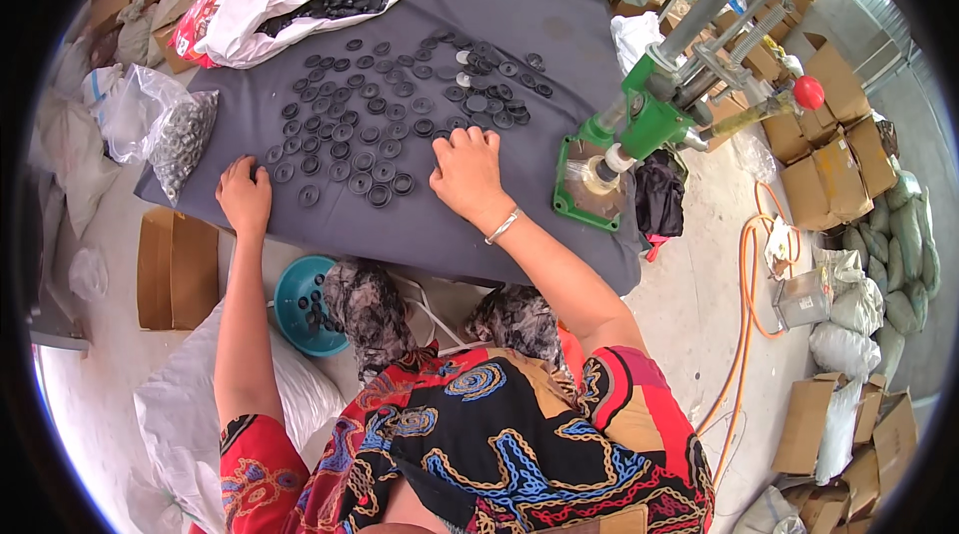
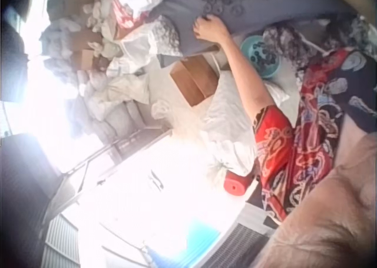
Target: The person operates a green manual press machine to process small black circular objects. They place each object under the press, pull a red handle to activate the mechanism, and then remove the processed item. The person also gathers and organizes the finished objects on the table.
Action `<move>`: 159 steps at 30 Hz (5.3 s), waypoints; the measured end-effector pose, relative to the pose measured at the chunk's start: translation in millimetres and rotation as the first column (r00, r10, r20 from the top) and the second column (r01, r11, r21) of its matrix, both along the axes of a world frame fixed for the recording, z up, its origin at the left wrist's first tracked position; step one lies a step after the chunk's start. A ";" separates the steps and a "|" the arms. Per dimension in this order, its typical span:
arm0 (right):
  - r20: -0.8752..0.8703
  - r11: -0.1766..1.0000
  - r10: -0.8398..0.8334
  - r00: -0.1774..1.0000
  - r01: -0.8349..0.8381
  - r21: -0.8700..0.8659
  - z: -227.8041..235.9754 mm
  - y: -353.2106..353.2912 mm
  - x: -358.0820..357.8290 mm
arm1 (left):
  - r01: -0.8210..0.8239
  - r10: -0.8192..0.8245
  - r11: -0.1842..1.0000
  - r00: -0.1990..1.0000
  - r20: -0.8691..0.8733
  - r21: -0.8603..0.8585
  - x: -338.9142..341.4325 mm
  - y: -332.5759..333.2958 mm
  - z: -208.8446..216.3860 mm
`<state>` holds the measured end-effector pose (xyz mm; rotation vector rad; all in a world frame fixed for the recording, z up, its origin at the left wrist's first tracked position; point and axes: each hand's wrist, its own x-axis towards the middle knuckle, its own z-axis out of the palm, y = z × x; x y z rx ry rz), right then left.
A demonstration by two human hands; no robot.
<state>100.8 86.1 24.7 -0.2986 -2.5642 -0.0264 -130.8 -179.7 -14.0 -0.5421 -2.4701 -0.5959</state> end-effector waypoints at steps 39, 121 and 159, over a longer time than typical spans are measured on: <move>0.334 0.975 -0.193 0.923 0.219 -0.043 3.2 152.4 -107.4 | 0.001 -0.001 1.000 1.000 0.029 -0.001 3.5 0.2 8.4; 0.307 0.828 0.076 0.949 0.111 -0.549 20.1 180.8 -176.6 | 0.022 -0.023 1.000 0.998 0.062 0.019 4.9 -0.7 10.4; -0.115 -0.048 -0.042 0.992 -0.117 -0.992 28.7 172.6 -178.2 | 0.041 -0.044 0.997 0.998 0.045 0.059 5.6 1.3 8.8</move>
